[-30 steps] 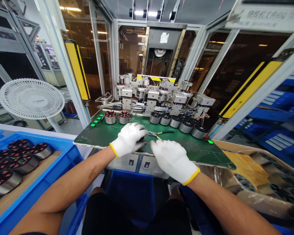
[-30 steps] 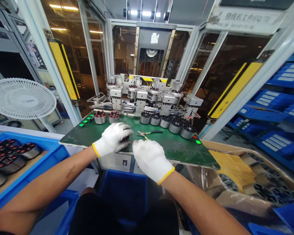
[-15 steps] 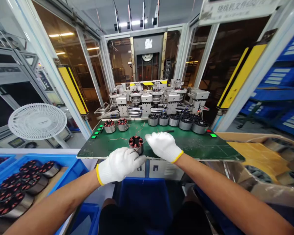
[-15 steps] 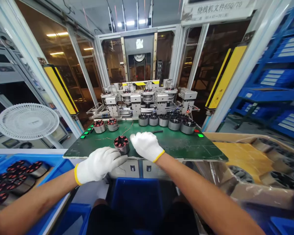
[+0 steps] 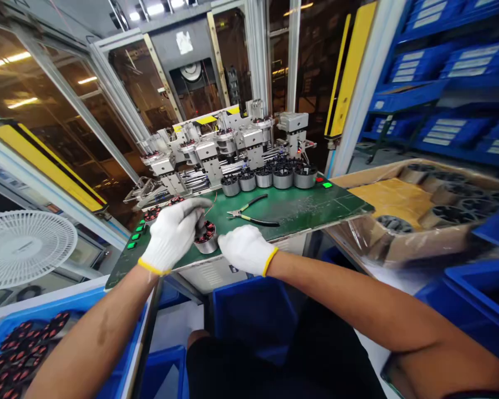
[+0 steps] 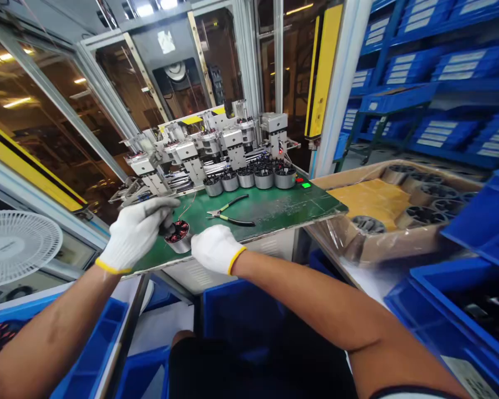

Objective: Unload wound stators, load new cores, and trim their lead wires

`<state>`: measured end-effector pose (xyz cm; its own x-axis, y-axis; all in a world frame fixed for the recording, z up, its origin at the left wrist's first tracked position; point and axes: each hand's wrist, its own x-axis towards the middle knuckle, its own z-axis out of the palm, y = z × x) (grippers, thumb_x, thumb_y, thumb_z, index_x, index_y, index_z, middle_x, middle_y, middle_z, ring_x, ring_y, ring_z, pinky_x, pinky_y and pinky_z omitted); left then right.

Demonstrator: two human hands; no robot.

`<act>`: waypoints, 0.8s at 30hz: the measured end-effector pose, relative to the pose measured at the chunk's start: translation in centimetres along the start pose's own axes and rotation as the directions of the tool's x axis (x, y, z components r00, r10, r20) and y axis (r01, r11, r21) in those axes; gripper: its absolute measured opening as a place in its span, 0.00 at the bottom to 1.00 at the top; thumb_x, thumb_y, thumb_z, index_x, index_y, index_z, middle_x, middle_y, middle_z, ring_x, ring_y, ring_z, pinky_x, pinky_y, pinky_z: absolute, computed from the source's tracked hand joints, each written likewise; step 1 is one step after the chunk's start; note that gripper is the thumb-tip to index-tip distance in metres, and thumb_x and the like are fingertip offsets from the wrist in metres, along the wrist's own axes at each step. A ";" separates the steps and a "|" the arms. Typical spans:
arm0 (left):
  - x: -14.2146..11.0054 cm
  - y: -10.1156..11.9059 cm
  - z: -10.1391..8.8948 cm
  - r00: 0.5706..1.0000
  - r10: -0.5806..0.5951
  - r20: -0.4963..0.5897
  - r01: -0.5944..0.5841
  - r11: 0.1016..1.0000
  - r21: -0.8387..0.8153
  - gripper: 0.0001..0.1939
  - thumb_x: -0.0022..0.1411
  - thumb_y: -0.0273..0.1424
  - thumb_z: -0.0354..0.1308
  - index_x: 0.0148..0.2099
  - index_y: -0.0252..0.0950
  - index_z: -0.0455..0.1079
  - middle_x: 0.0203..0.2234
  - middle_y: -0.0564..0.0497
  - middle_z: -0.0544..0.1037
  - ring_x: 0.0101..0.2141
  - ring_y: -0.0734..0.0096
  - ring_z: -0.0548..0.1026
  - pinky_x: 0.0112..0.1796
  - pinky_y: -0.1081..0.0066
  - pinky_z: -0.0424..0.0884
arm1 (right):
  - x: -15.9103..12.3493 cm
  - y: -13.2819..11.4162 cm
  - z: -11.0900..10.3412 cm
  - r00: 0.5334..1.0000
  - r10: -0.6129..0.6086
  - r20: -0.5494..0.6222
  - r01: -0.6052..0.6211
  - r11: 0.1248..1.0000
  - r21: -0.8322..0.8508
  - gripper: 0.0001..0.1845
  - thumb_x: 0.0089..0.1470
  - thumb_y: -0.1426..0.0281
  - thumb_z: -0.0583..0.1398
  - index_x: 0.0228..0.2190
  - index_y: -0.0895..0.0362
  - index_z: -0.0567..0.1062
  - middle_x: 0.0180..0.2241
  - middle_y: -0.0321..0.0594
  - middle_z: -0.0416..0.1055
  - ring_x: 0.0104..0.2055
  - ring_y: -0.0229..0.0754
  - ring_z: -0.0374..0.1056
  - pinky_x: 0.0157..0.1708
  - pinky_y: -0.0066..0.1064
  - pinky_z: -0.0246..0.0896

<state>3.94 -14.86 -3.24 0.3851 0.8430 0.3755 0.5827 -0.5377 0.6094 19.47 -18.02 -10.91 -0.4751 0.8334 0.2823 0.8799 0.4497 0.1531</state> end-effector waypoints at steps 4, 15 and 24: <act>3.9 0.5 2.0 0.998 -0.030 0.055 0.025 0.996 0.091 0.20 0.59 0.33 0.46 0.49 0.36 0.73 0.20 0.54 0.73 0.19 0.74 0.71 0.23 0.76 0.65 | -0.6 -2.0 0.1 0.996 0.085 -0.041 -0.085 0.996 0.007 0.11 0.53 0.80 0.48 0.33 0.66 0.70 0.28 0.56 0.70 0.32 0.57 0.71 0.25 0.42 0.62; -1.6 -2.5 0.8 0.947 0.284 0.149 -0.318 0.776 0.545 0.12 0.62 0.38 0.53 0.43 0.42 0.74 0.42 0.49 0.78 0.40 0.61 0.75 0.40 0.66 0.70 | -1.1 -1.3 0.3 0.993 0.102 -0.054 -0.105 0.993 -0.056 0.10 0.55 0.78 0.47 0.35 0.64 0.67 0.28 0.51 0.69 0.31 0.53 0.71 0.25 0.37 0.61; -3.3 -5.8 4.7 0.835 0.531 0.145 -0.473 0.556 0.683 0.16 0.63 0.29 0.48 0.51 0.34 0.69 0.48 0.41 0.75 0.45 0.57 0.73 0.48 0.57 0.67 | -3.1 -4.4 0.0 0.960 0.274 0.050 -0.275 0.961 0.020 0.10 0.59 0.72 0.48 0.39 0.59 0.66 0.27 0.44 0.69 0.28 0.47 0.70 0.26 0.32 0.60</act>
<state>2.64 -14.56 -11.31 0.7346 0.4156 0.5363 0.6312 -0.7086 -0.3155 17.13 -22.59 -12.46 -0.2151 0.9397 0.2659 0.9766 0.2093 0.0502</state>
